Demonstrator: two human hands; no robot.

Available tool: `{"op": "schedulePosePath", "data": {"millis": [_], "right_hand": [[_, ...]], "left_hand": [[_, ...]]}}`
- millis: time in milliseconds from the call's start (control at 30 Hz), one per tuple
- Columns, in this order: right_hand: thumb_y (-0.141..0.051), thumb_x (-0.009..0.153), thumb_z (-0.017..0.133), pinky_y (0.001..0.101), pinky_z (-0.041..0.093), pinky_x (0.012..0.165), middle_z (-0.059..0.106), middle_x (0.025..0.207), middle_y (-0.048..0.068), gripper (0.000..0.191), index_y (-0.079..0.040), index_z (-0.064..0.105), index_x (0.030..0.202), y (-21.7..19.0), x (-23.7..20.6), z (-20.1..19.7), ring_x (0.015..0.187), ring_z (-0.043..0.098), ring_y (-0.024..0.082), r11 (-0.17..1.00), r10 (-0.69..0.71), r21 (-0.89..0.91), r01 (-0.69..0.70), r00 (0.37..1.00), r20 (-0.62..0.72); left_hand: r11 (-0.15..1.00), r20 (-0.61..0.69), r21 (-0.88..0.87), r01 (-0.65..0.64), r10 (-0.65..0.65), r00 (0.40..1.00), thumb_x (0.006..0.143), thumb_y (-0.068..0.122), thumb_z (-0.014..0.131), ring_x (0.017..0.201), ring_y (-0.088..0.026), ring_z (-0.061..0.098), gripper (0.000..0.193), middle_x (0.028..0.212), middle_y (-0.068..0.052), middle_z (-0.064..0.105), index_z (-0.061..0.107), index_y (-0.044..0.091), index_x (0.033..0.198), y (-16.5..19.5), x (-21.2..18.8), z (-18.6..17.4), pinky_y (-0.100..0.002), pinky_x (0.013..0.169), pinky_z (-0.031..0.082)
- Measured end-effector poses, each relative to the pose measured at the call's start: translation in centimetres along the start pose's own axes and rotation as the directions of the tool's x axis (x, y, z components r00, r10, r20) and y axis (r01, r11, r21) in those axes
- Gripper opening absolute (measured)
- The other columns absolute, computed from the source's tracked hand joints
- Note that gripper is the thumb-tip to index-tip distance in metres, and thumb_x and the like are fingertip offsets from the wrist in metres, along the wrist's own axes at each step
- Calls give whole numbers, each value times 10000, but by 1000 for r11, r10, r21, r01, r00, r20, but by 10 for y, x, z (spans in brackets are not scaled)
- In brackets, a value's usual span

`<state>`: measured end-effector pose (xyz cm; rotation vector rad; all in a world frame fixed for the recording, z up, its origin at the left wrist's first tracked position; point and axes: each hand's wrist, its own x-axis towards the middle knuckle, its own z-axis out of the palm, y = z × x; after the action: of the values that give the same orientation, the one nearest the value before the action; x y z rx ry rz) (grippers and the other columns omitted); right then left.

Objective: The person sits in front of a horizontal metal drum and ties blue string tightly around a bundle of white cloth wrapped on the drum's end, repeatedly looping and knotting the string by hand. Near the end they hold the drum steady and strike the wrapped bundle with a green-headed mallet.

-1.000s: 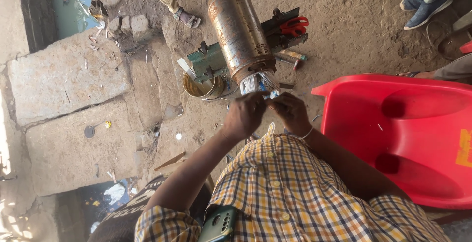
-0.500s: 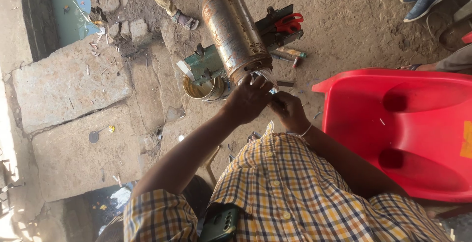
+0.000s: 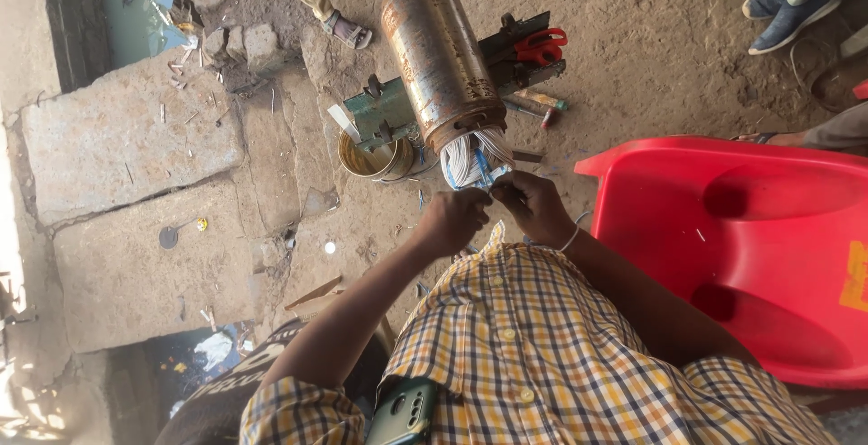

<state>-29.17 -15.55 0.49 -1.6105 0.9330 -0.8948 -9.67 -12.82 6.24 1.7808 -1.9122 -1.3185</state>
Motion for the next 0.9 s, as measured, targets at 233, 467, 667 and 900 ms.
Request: {"op": "schedulePosePath", "data": {"millis": [233, 467, 667, 900], "right_hand": [[-107, 1034, 643, 287, 377, 557, 552, 719, 72, 113, -7, 616, 1080, 13, -4, 13, 624, 436, 94, 988, 81, 144, -62, 988, -131], [-212, 1062, 576, 262, 420, 558, 579, 745, -33, 217, -16, 644, 998, 30, 4, 43, 637, 489, 41, 974, 127, 200, -107, 988, -86], [-196, 1052, 583, 245, 330, 480, 463, 675, -44, 203, -54, 613, 910, 42, 5, 54, 561, 385, 39, 791, 305, 516, -329, 943, 135], [-138, 1029, 611, 289, 486, 601, 661, 845, 75, 148, -9, 680, 1040, 9, 10, 41, 714, 625, 118, 962, 51, 261, -81, 992, 118]], "left_hand": [[960, -22, -269, -81, 78, 997, 1044, 109, 544, 677, -91, 569, 183, 738, -26, 621, 680, 27, 955, -6, 9, 0, -279, 578, 504], [832, -222, -553, -51, -88, 971, 1033, 89, 556, 620, -77, 475, 186, 667, 11, 530, 665, 37, 891, -4, 12, -12, -279, 545, 409], [960, -316, -234, -151, 72, 946, 966, 27, 570, 675, -175, 636, 134, 772, -75, 674, 700, 58, 963, 20, -7, -17, -353, 623, 530], [936, -310, 241, -256, 324, 894, 807, -96, 492, 1080, -331, 616, 430, 1086, -157, 642, 741, 86, 1107, 24, -35, -18, -418, 918, 561]]}}
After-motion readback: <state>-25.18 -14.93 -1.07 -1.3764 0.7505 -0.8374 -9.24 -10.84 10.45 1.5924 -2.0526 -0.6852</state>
